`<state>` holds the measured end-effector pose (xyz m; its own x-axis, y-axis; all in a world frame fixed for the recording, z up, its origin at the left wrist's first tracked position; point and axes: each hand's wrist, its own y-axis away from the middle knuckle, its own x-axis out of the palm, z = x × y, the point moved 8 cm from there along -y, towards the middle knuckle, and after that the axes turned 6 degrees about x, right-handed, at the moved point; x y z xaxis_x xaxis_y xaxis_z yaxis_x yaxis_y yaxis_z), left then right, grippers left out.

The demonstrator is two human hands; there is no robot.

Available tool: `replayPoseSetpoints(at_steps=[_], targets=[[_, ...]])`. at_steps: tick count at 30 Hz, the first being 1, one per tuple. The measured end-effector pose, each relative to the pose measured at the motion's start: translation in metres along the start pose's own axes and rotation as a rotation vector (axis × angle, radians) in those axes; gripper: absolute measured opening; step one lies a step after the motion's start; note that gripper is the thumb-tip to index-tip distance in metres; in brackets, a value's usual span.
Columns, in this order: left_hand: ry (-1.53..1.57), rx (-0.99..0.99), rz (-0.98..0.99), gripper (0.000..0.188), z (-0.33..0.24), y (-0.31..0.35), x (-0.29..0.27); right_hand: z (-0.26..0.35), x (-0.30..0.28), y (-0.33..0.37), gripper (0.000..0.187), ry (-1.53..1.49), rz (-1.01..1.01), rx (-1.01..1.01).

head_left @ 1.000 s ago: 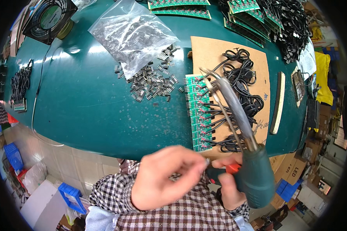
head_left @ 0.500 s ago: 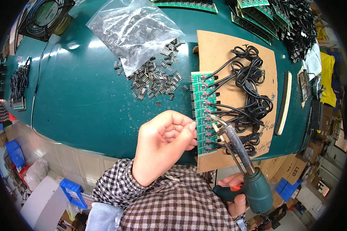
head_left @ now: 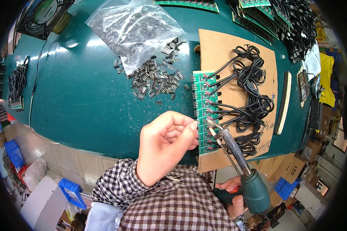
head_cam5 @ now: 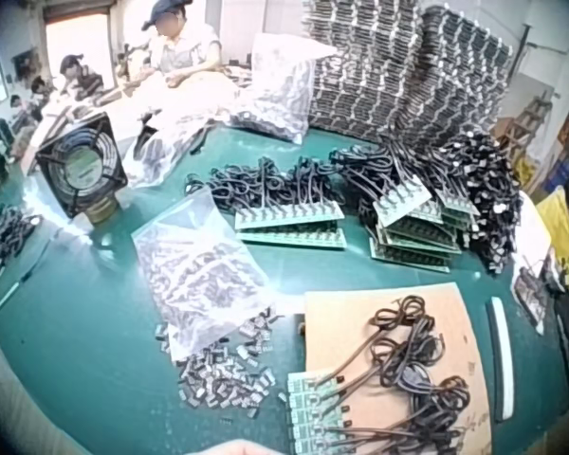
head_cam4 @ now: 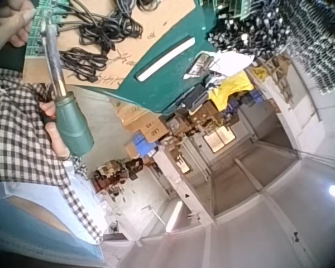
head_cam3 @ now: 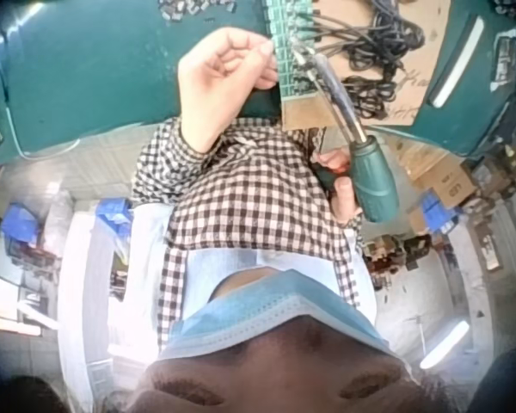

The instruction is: The person places small electronic components onto a circuit board strip by hand and solders them using a soldering iron. They then set aside the completed board strip and place a new circuit board strip onto the cardboard holder to solder more components.

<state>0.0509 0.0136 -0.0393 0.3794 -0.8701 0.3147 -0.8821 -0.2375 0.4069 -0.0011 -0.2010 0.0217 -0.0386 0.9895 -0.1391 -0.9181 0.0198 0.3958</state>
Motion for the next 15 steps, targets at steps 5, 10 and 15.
replayPoseSetpoints(at_steps=[5,10,15], targets=[[0.018,-0.011,0.002,0.010,0.0000,0.0007,-0.0013,-0.0004,-0.0021,0.0009,0.051,-0.053,-0.041,-0.022],[0.035,-0.029,0.012,0.009,0.0013,0.0004,-0.0010,-0.0049,-0.0042,0.0007,0.049,-0.063,0.004,0.011],[0.025,-0.027,0.014,0.008,0.0009,-0.0012,0.0005,-0.0037,-0.0006,0.0006,0.047,-0.066,0.000,0.009]])
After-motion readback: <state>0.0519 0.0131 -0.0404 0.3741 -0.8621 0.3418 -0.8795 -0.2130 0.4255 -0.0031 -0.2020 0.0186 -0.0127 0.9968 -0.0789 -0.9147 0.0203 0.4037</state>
